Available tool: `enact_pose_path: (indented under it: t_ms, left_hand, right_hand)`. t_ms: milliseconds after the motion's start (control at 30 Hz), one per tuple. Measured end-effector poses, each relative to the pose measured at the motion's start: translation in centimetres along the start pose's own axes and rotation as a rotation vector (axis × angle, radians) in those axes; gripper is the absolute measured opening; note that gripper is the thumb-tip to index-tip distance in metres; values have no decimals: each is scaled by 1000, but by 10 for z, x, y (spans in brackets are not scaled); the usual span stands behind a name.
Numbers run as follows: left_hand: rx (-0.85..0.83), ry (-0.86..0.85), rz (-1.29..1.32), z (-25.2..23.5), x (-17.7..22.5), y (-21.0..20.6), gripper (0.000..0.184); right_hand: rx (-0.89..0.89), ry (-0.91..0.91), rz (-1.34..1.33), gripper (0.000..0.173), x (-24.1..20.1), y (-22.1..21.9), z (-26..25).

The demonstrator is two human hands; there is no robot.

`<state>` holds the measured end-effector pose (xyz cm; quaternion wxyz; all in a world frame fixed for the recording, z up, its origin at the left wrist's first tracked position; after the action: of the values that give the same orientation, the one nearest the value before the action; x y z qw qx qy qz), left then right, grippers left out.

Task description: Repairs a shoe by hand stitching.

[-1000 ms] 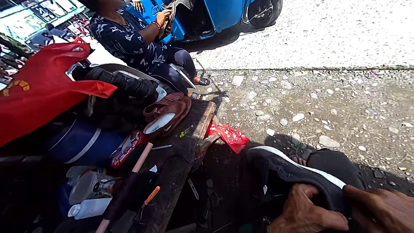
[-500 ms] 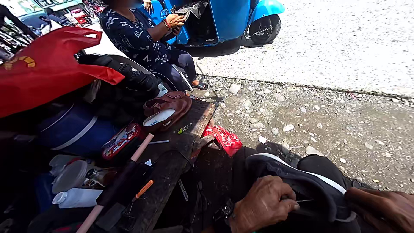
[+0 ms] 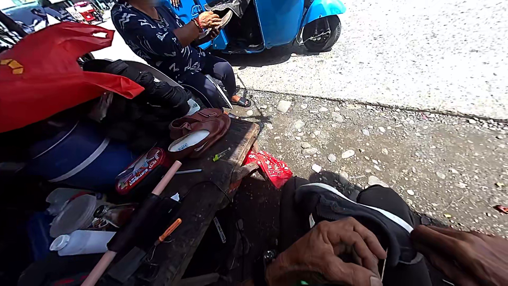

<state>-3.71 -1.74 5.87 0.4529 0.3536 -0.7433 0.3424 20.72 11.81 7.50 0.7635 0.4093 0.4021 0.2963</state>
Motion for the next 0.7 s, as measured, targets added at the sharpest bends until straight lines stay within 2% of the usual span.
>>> enact_pose_path:
  t_ms: [33, 67, 100, 133, 233, 300, 367, 500, 700]
  left_hand:
    - [-34, 5, 283, -1, -6, -3, 2]
    - [-54, 22, 446, -2, -13, -4, 2]
    - [-42, 40, 457, -3, -19, -2, 4]
    - [1, 54, 328, -3, -23, 3, 6]
    - [110, 164, -430, -9, -39, 4, 13]
    - [102, 234, -692, -14, -52, -5, 15]
    - [112, 281, -721, -20, -61, -7, 16]
    - [178, 343, -620, -31, -72, -8, 19]
    - [252, 235, -560, -35, -81, -10, 19]
  right_hand:
    - [4, 2, -1, 26, 0, 0, 0]
    - [8, 1, -3, 26, 0, 0, 0]
    - [9, 1, -5, 26, 0, -1, 0]
    - [5, -2, -8, 26, 0, -1, 0]
    - [3, 2, -18, 26, 1, -2, 0]
    - [-1, 6, -17, 26, 1, -2, 0]
    - [-9, 11, -19, 26, 0, -2, -1]
    - [12, 33, -11, 24, 0, -5, -1]
    - [-2, 52, -58, 22, 2, -2, -3]
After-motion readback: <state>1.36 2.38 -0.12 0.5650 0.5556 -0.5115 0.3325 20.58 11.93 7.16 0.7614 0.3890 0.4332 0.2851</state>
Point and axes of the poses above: each hand's wrist, its own z-axis away from the middle knuckle, its own y-axis out of the back of the hand, x = y × z, the point moved 2 cm from there along -z, towards the middle knuckle, and after that the axes turned 9 degrees about -x, right-handed, at the moved point
